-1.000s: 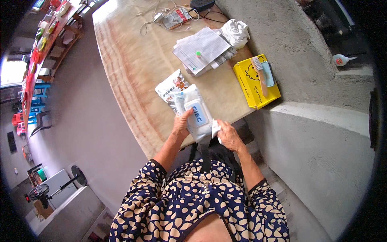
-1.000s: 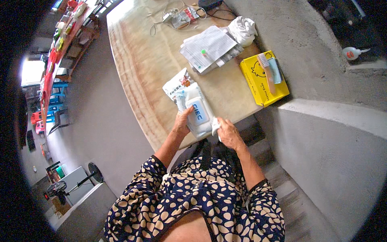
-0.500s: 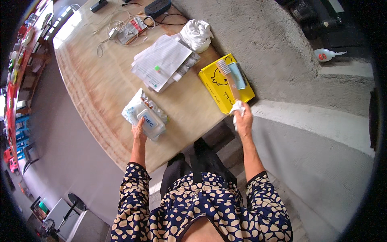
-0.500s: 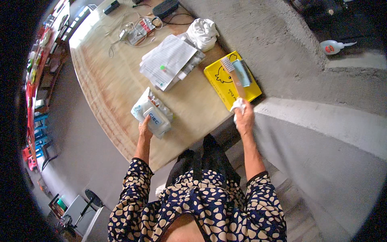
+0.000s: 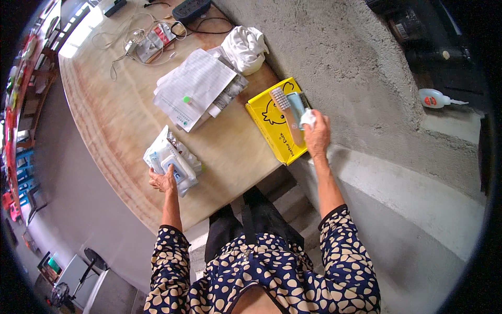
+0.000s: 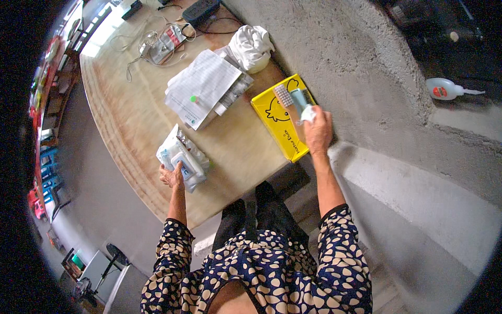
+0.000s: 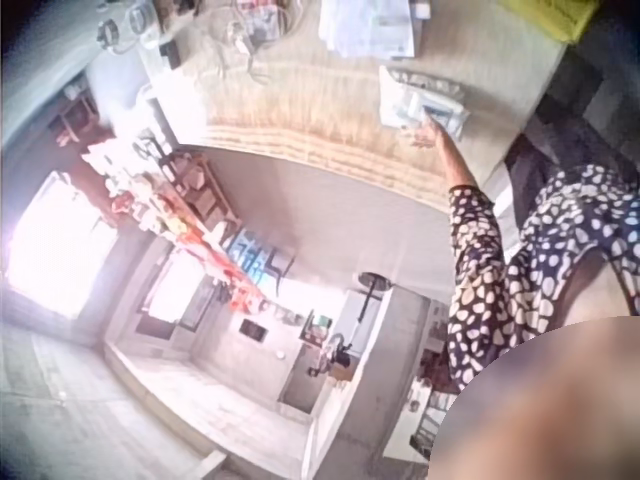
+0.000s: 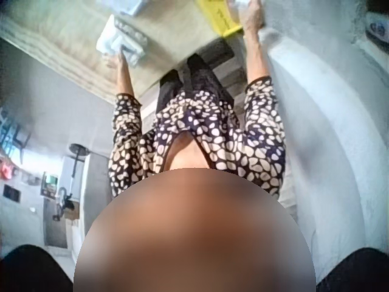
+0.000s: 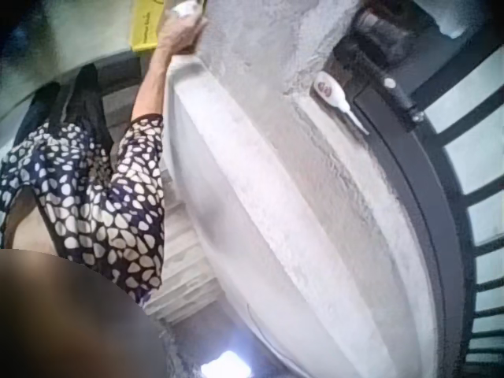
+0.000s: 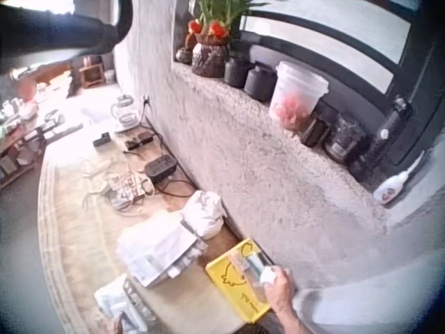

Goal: The person wipes a small white bottle, a snack package, a package of wet wipes, a wooden brush, a small blue plastic case, and a yellow box with a cloth. The person handles each item individually, wiping the surfaces and placing them back on the table.

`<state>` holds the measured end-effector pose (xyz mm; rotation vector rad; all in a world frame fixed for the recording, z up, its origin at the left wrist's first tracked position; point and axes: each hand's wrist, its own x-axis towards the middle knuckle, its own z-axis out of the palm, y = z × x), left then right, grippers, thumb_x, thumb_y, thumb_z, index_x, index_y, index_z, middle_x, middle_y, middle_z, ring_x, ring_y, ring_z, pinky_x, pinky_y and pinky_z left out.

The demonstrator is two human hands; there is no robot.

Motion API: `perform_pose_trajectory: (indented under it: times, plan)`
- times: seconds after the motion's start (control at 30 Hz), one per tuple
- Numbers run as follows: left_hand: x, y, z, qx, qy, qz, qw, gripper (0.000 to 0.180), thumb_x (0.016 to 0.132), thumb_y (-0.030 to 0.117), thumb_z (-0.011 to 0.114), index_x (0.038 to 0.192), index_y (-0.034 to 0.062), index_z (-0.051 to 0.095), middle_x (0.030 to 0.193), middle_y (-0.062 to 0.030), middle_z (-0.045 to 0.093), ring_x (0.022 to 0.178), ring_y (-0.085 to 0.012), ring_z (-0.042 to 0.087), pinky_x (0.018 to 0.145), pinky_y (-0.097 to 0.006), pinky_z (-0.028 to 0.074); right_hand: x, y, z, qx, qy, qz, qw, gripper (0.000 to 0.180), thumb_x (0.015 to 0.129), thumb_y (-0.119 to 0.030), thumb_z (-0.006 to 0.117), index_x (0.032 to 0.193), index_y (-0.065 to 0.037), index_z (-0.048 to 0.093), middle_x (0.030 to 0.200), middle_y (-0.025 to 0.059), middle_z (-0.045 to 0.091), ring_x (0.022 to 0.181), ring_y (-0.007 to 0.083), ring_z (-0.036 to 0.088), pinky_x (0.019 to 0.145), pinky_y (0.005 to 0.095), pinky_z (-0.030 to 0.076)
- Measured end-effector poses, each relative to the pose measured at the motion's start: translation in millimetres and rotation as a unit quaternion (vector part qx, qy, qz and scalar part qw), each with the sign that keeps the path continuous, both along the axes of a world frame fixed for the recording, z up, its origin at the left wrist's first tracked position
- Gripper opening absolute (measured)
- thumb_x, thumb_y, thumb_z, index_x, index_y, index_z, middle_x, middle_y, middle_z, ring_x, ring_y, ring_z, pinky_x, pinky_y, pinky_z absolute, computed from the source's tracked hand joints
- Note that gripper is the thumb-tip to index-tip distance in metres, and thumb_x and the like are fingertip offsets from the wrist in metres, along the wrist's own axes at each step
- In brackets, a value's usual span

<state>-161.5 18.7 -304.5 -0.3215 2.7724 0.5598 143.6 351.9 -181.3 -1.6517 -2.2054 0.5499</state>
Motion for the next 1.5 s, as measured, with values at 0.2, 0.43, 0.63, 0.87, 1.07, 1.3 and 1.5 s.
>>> perform_pose_trajectory:
  times: [0.2, 0.43, 0.63, 0.87, 1.07, 1.3, 1.5]
  plan:
    - [33, 33, 23, 0.019, 0.149, -0.07, 0.986, 0.072, 0.066, 0.03, 0.075, 0.128, 0.0148, 0.042, 0.121, -0.0123, 0.036, 0.115, -0.0323, 0.036, 0.096, -0.046, 0.031, -24, -29, -48, 0.123, -0.151, 0.038, 0.98, 0.037, 0.075, -0.012, 0.067, 0.107, -0.008, 0.05, 0.098, 0.0113, 0.053, 0.092, 0.0291, 0.055, 0.068, 0.0363, 0.052]
    - [101, 66, 30, 0.358, 0.04, -0.223, 0.906, 0.035, 0.079, 0.012, 0.066, 0.11, 0.0039, 0.054, 0.102, -0.0098, 0.054, 0.098, -0.0201, 0.051, 0.09, -0.034, 0.04, -25, -33, -77, 0.079, -0.21, -0.019, 0.974, 0.036, 0.076, -0.016, 0.067, 0.105, -0.008, 0.047, 0.089, 0.0126, 0.054, 0.086, 0.0305, 0.057, 0.067, 0.04, 0.051]
    - [153, 113, 76, 0.473, -0.309, -0.149, 0.811, 0.036, 0.087, 0.021, 0.06, 0.115, 0.0024, 0.051, 0.102, -0.0089, 0.059, 0.089, -0.0155, 0.057, 0.075, -0.028, 0.047, -30, -72, -53, 0.028, -0.112, 0.027, 0.993, 0.04, 0.072, -0.016, 0.068, 0.105, -0.008, 0.047, 0.088, 0.0144, 0.054, 0.085, 0.032, 0.056, 0.066, 0.0416, 0.05]
    - [156, 140, 112, 0.644, -0.484, 0.03, 0.591, 0.042, 0.095, 0.035, 0.042, 0.124, 0.0039, 0.045, 0.113, -0.0097, 0.057, 0.098, -0.0224, 0.056, 0.087, -0.036, 0.045, -60, -140, 23, -0.046, 0.039, 0.159, 0.985, 0.048, 0.069, -0.014, 0.069, 0.112, -0.011, 0.048, 0.09, 0.0126, 0.055, 0.087, 0.0328, 0.057, 0.07, 0.0429, 0.049]
    - [151, 93, 143, 0.674, -0.519, 0.102, 0.516, 0.04, 0.096, 0.033, 0.04, 0.125, 0.0063, 0.045, 0.113, -0.0079, 0.056, 0.101, -0.0218, 0.054, 0.093, -0.038, 0.042, -57, -167, 61, -0.195, 0.311, 0.1, 0.925, 0.039, 0.07, -0.007, 0.066, 0.106, -0.006, 0.053, 0.099, 0.015, 0.056, 0.089, 0.0342, 0.057, 0.072, 0.0401, 0.048]
    - [161, 68, 207, 0.688, -0.508, 0.106, 0.508, 0.049, 0.096, 0.044, 0.031, 0.126, 0.0073, 0.044, 0.122, -0.0065, 0.051, 0.111, -0.0225, 0.05, 0.098, -0.037, 0.038, -88, -207, 100, 0.031, 0.103, 0.159, 0.981, 0.045, 0.071, -0.013, 0.067, 0.113, -0.007, 0.05, 0.107, 0.0145, 0.045, 0.098, 0.0339, 0.048, 0.08, 0.0421, 0.045]
    - [147, 41, 236, 0.674, -0.494, 0.041, 0.547, 0.07, 0.089, 0.065, 0.025, 0.126, 0.0091, 0.044, 0.122, -0.007, 0.051, 0.111, -0.0216, 0.05, 0.099, -0.038, 0.038, -88, -239, 111, 0.115, 0.11, 0.241, 0.957, 0.056, 0.074, -0.012, 0.064, 0.124, 0.001, 0.045, 0.116, 0.0182, 0.041, 0.101, 0.0355, 0.044, 0.086, 0.0425, 0.042]
